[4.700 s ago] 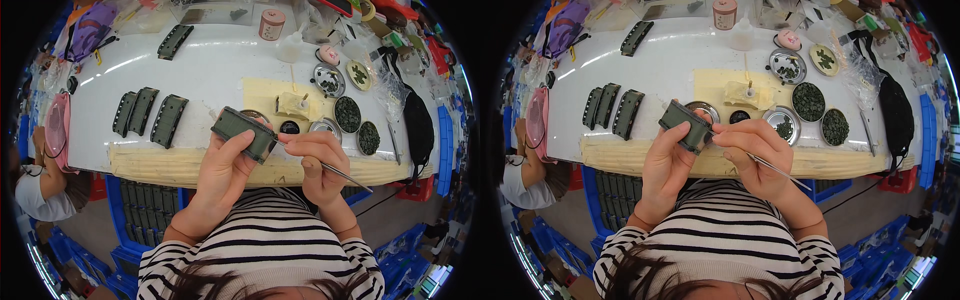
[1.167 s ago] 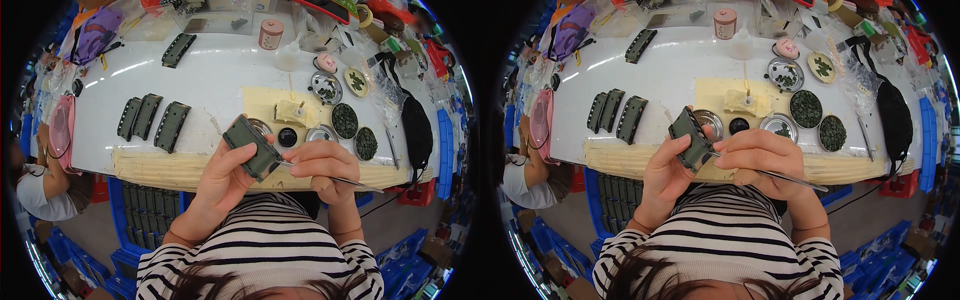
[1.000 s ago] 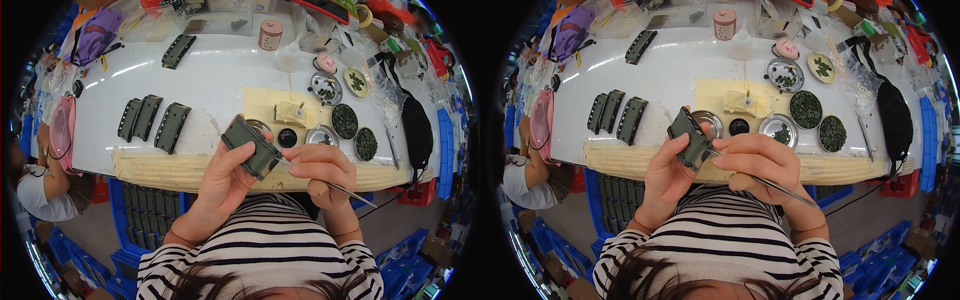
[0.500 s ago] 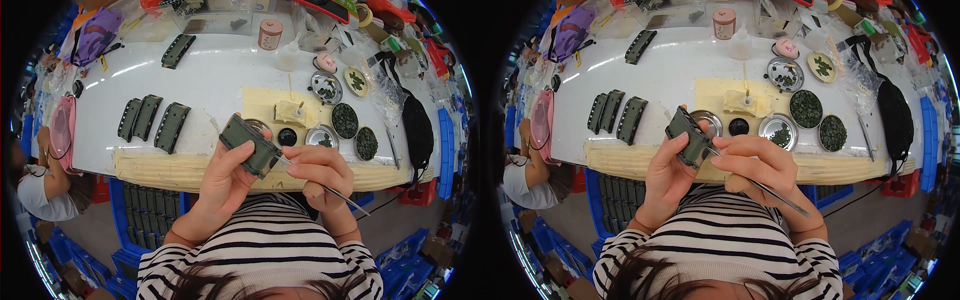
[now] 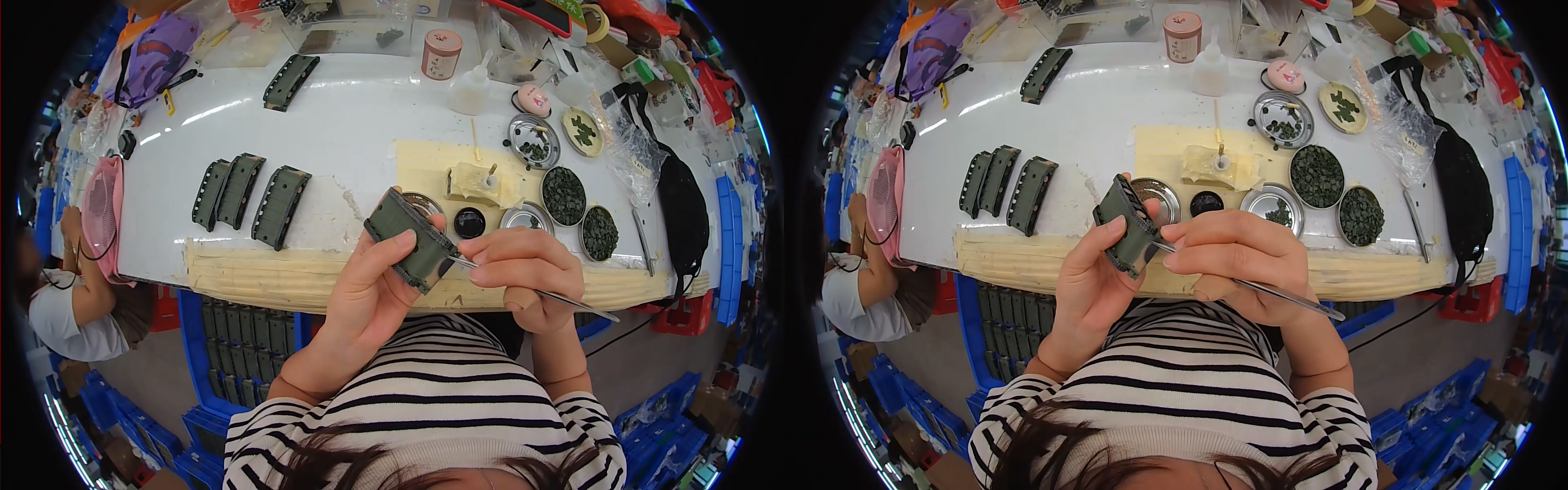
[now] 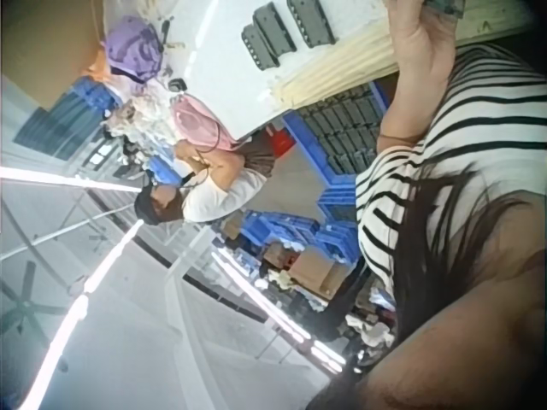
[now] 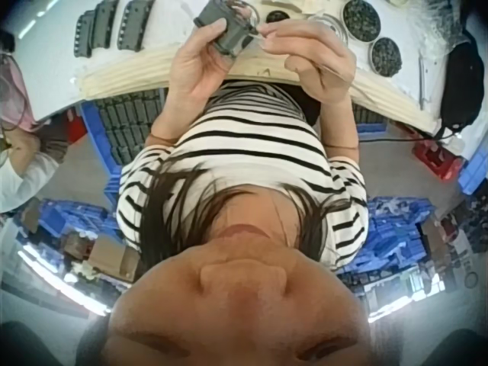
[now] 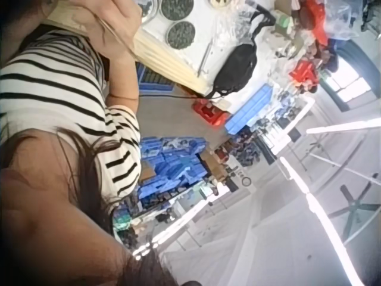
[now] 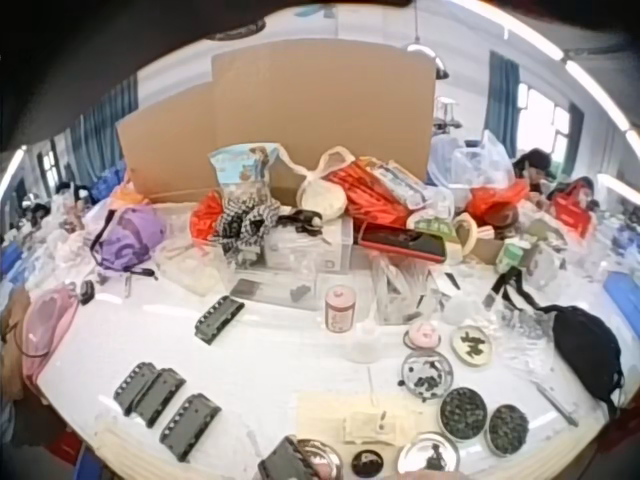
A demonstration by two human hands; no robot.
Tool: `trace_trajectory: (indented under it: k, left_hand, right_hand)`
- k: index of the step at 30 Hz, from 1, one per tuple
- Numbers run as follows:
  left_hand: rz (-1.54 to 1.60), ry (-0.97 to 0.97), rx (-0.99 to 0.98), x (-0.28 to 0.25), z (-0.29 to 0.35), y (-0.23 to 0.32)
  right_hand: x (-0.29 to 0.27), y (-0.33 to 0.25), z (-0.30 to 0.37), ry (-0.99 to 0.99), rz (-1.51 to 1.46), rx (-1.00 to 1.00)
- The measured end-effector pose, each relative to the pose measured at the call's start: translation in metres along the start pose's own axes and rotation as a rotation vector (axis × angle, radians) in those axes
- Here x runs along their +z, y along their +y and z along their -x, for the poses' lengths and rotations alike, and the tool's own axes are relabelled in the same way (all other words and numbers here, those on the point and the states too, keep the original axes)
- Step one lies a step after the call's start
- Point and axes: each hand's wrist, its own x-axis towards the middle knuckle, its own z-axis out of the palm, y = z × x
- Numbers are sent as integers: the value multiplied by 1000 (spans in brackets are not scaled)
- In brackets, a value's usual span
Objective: Assembling and detailing small toy tank models at a workbench using precise tools.
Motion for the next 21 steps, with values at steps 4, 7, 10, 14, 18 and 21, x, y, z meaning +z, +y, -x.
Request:
trace_trajectory:
  k: [4, 7, 10, 14, 18, 21]
  left_hand:
    - [-8, -32, 48, 0, 0, -2]
    - [-21, -21, 87, 4, 1, -4]
    - [-26, -13, 98, 7, 3, -4]
    - [-20, -5, 105, 8, 3, -6]
    - [-24, 5, 101, 8, 3, -6]
    - [-24, 0, 97, 8, 2, -6]
  right_hand:
    - [-3, 1, 3, -16, 0, -12]
    - [3, -5, 5, 26, 69, -6]
    - [8, -5, 8, 66, 103, -27]
    - [11, -4, 12, 88, 107, -20]
    - [13, -5, 12, 95, 98, -20]
    - [13, -5, 12, 92, 87, -19]
